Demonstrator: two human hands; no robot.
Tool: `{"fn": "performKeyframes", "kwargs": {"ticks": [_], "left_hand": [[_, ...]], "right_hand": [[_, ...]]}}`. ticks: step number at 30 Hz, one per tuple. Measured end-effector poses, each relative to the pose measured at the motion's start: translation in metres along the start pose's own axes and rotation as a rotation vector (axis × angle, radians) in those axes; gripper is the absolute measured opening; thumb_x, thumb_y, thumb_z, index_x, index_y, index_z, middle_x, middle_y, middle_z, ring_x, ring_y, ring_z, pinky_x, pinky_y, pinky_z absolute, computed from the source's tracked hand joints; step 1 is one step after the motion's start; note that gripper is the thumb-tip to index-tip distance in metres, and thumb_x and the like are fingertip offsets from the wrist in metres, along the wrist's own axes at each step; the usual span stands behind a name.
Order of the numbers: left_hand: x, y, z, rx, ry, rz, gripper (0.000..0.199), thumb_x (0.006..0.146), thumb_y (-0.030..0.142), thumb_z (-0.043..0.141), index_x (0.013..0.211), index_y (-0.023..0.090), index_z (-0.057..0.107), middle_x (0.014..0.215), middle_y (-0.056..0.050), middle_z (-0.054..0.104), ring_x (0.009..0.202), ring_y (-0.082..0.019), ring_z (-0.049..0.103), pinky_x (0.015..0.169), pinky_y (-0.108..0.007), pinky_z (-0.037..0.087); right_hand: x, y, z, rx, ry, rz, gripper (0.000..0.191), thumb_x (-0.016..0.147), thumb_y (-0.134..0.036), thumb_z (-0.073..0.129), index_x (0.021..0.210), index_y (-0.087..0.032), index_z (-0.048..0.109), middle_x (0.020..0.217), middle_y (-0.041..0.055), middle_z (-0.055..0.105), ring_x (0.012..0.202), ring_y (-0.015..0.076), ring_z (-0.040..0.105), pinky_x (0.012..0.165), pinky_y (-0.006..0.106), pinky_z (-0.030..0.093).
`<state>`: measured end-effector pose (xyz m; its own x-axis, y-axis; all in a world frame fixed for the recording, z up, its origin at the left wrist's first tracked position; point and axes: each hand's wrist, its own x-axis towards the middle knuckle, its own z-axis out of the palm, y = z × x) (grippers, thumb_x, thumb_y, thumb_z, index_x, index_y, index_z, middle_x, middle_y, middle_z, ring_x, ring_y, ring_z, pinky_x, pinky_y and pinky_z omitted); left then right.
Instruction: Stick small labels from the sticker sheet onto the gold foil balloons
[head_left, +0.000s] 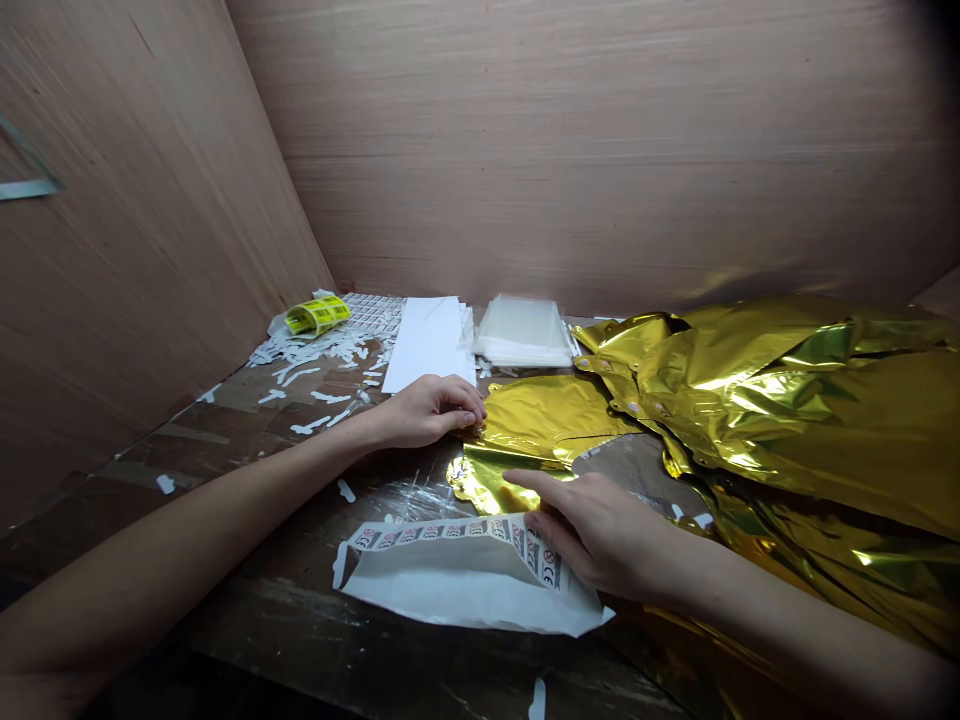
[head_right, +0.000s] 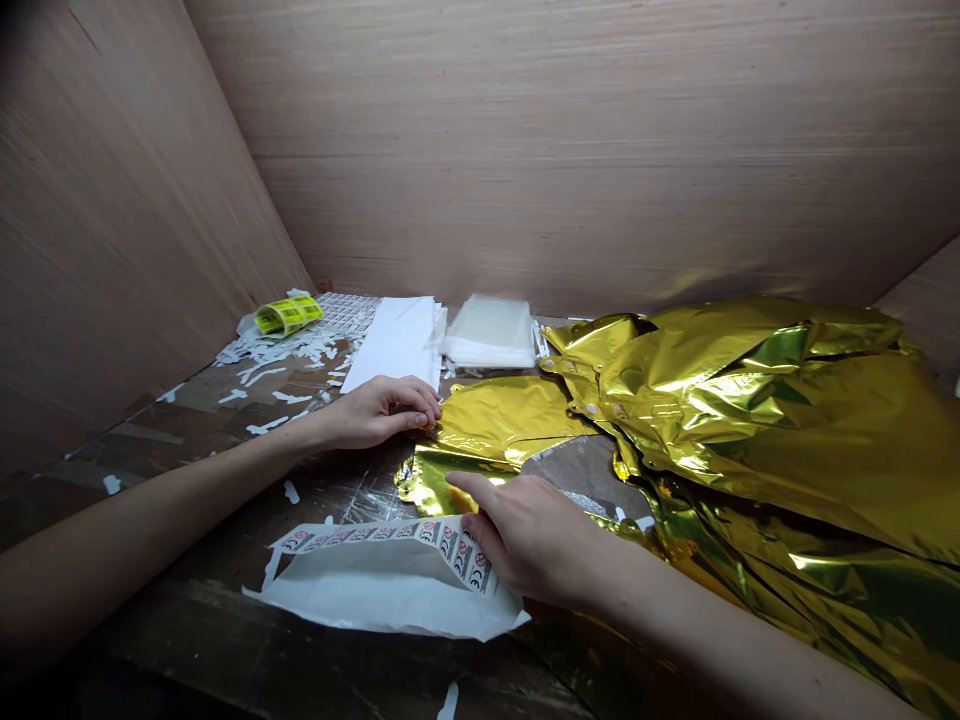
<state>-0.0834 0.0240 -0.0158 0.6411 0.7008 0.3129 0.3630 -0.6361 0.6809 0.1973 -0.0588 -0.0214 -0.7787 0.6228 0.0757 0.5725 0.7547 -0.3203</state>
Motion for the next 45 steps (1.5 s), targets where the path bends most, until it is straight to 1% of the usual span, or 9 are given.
{"fn": "performKeyframes", "kwargs": {"ticks": [8, 19, 24, 29, 34, 36, 39, 41, 45], "left_hand": [[0.000, 0.002, 0.000, 0.031, 0.002, -0.008, 0.015, 0.090, 0.015, 0.065, 0.092, 0.017, 0.080, 0.101, -0.010, 0.076, 0.105, -0.019, 0.068, 0.097, -0.035, 0.054], [0.001, 0.010, 0.002, 0.128, -0.020, -0.031, 0.015, 0.089, 0.016, 0.065, 0.091, 0.018, 0.080, 0.098, -0.008, 0.077, 0.101, -0.018, 0.068, 0.094, -0.032, 0.053], [0.001, 0.008, 0.009, 0.195, 0.027, -0.039, 0.009, 0.084, 0.022, 0.074, 0.089, 0.018, 0.081, 0.095, -0.007, 0.077, 0.095, -0.018, 0.069, 0.090, -0.029, 0.054], [0.002, 0.011, 0.014, 0.225, 0.088, -0.059, 0.006, 0.081, 0.024, 0.077, 0.084, 0.019, 0.080, 0.090, -0.006, 0.077, 0.090, -0.018, 0.069, 0.086, -0.030, 0.054], [-0.001, 0.019, 0.008, 0.070, 0.080, -0.133, 0.011, 0.087, 0.023, 0.070, 0.091, 0.015, 0.078, 0.089, -0.007, 0.078, 0.083, -0.016, 0.072, 0.081, -0.030, 0.057], [-0.001, 0.019, 0.003, -0.019, 0.068, -0.152, 0.013, 0.088, 0.024, 0.069, 0.092, 0.014, 0.077, 0.091, -0.009, 0.078, 0.087, -0.018, 0.073, 0.083, -0.031, 0.058], [0.000, 0.014, -0.004, -0.169, 0.116, -0.110, 0.012, 0.088, 0.024, 0.070, 0.090, 0.014, 0.077, 0.094, -0.010, 0.078, 0.097, -0.020, 0.072, 0.090, -0.033, 0.057], [0.002, 0.008, -0.007, -0.247, 0.150, -0.062, 0.011, 0.087, 0.024, 0.072, 0.088, 0.015, 0.076, 0.095, -0.010, 0.077, 0.102, -0.020, 0.071, 0.093, -0.035, 0.056], [0.003, 0.001, -0.008, -0.263, 0.092, -0.018, 0.011, 0.084, 0.026, 0.076, 0.083, 0.015, 0.075, 0.095, -0.010, 0.076, 0.105, -0.020, 0.069, 0.098, -0.035, 0.053]], "right_hand": [[-0.002, 0.000, 0.000, 0.015, -0.030, 0.013, 0.043, 0.101, -0.026, 0.040, 0.142, -0.015, 0.051, 0.085, 0.0061, 0.073, 0.068, 0.0192, 0.063, 0.065, 0.030, 0.030], [0.000, -0.001, 0.001, -0.001, -0.029, 0.011, 0.044, 0.101, -0.026, 0.041, 0.143, -0.017, 0.050, 0.084, 0.0053, 0.072, 0.067, 0.0186, 0.061, 0.064, 0.030, 0.028], [0.000, -0.003, 0.000, -0.006, -0.041, 0.029, 0.044, 0.101, -0.026, 0.041, 0.143, -0.017, 0.051, 0.082, 0.0050, 0.072, 0.066, 0.0194, 0.061, 0.065, 0.031, 0.029], [0.000, -0.003, -0.001, -0.015, -0.051, 0.031, 0.045, 0.101, -0.026, 0.041, 0.143, -0.017, 0.050, 0.087, 0.0065, 0.073, 0.070, 0.0204, 0.063, 0.065, 0.031, 0.029], [0.001, -0.003, 0.000, -0.023, -0.068, 0.034, 0.046, 0.102, -0.026, 0.039, 0.145, -0.016, 0.048, 0.087, 0.0067, 0.073, 0.070, 0.0193, 0.063, 0.065, 0.031, 0.028], [0.001, -0.002, 0.001, -0.075, -0.060, 0.051, 0.049, 0.102, -0.026, 0.039, 0.149, -0.014, 0.045, 0.086, 0.0076, 0.073, 0.069, 0.0198, 0.063, 0.064, 0.032, 0.027], [0.002, -0.001, 0.003, -0.172, -0.059, 0.066, 0.057, 0.101, -0.027, 0.039, 0.156, -0.009, 0.035, 0.079, 0.0075, 0.071, 0.065, 0.0197, 0.060, 0.062, 0.033, 0.023], [0.002, 0.000, 0.005, -0.209, -0.058, 0.051, 0.058, 0.101, -0.027, 0.038, 0.156, -0.007, 0.034, 0.077, 0.0071, 0.071, 0.064, 0.0191, 0.059, 0.060, 0.033, 0.020], [0.001, 0.001, 0.009, -0.251, -0.037, 0.016, 0.056, 0.102, -0.026, 0.036, 0.155, -0.008, 0.037, 0.079, 0.0068, 0.072, 0.061, 0.0180, 0.059, 0.059, 0.034, 0.017]]}}
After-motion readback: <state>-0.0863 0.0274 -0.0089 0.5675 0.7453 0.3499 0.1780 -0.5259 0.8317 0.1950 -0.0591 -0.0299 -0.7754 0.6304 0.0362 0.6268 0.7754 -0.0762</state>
